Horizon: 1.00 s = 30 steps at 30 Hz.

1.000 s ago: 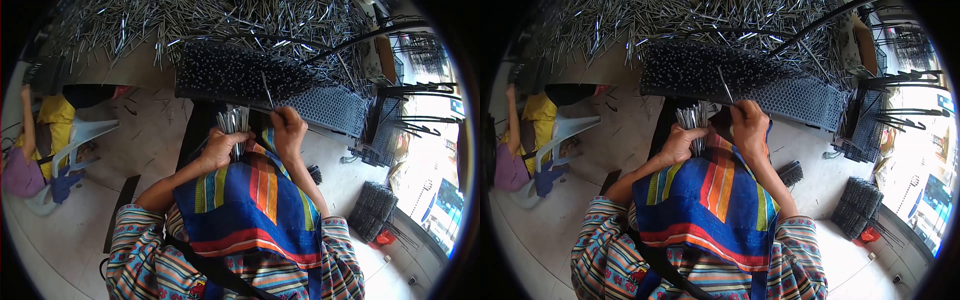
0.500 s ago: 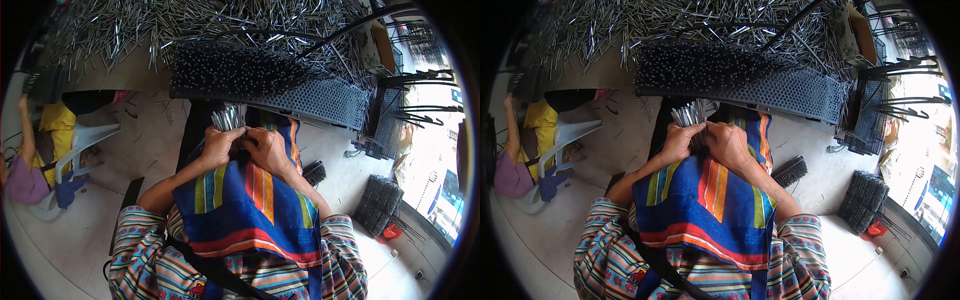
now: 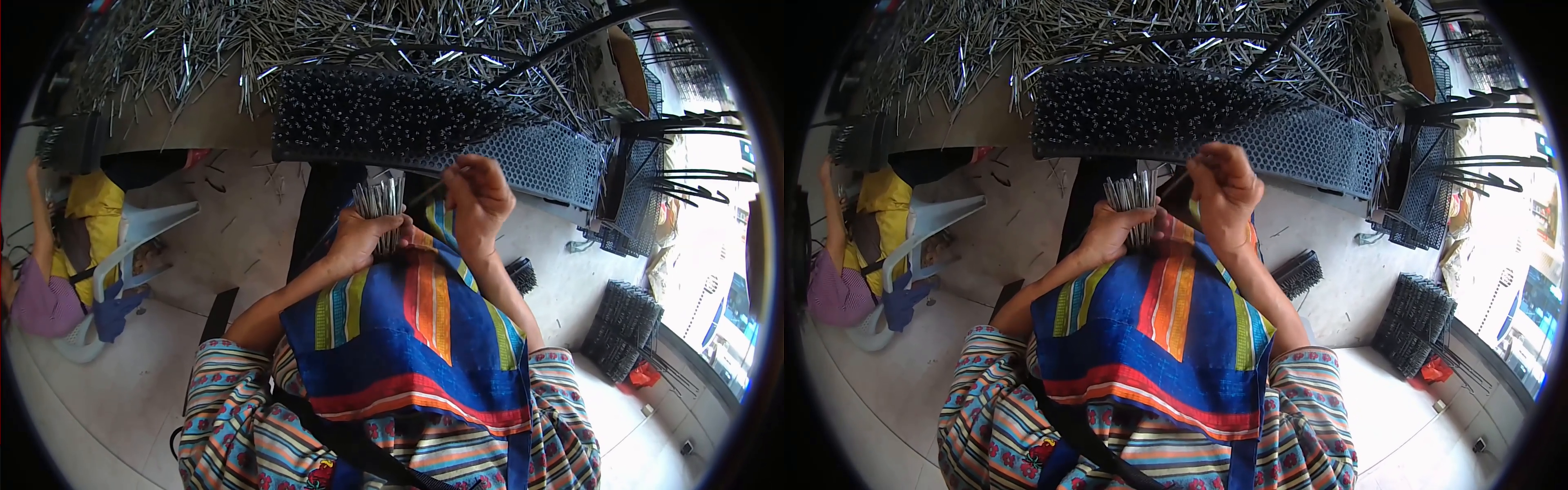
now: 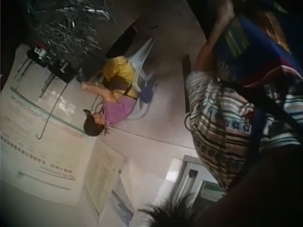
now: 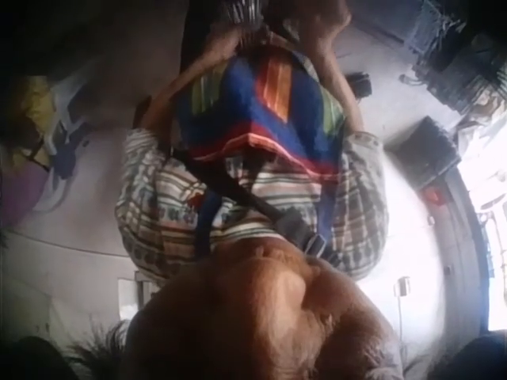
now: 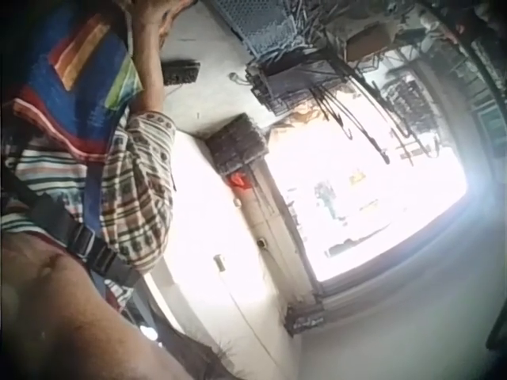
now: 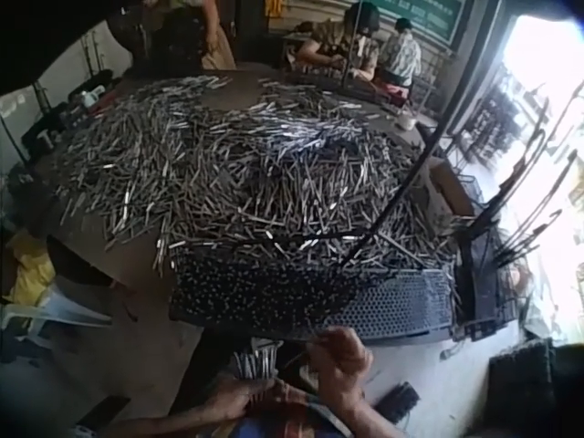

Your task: Sorting and inserting thin metal pins into a perforated board.

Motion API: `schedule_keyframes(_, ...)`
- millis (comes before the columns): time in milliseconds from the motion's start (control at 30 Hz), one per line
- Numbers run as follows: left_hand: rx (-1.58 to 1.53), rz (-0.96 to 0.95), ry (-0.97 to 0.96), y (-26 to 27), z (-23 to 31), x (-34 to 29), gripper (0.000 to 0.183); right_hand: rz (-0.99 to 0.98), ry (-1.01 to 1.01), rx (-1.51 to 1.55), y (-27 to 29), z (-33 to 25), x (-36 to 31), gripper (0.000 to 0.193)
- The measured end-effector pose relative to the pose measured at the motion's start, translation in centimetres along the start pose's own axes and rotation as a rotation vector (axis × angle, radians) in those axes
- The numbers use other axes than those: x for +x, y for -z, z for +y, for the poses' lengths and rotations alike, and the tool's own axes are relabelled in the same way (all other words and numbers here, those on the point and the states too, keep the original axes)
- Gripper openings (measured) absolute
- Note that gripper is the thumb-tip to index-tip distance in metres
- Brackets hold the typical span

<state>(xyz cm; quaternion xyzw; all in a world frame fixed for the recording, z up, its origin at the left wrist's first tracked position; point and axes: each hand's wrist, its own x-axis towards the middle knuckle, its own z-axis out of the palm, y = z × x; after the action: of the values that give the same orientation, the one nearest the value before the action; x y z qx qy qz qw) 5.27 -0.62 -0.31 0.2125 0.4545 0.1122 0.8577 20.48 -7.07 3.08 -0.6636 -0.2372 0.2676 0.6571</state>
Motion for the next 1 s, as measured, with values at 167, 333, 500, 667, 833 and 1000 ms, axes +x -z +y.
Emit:
schedule_keyframes(167,0.131,-0.107,0.009,0.6,-0.4,0.3,0.019,0.032,0.392,-0.348,-0.9,-0.4,2.4,0.012)
schedule_keyframes(333,0.105,-0.026,-0.131,-0.4,-0.2,-0.4,0.007,-0.011,0.539,-0.457,-1.2,1.3,3.3,0.014)
schedule_keyframes(500,0.023,-0.018,-0.107,-0.3,0.0,-0.1,0.010,-0.108,0.770,-0.758,-2.0,0.3,3.1,0.019)
schedule_keyframes(667,-0.027,-0.225,-0.069,0.1,0.0,-0.1,0.014,-0.127,0.567,-0.740,-0.4,-0.2,1.3,0.019)
schedule_keyframes(833,0.133,-0.214,-0.077,-1.3,0.0,-0.5,0.016,-0.421,-0.236,-0.354,1.9,1.1,0.0,0.010)
schedule_keyframes(1000,0.159,-0.140,-0.088,-1.0,-0.8,0.0,0.020,-0.109,-0.249,-0.073,2.6,0.6,0.0,0.003)
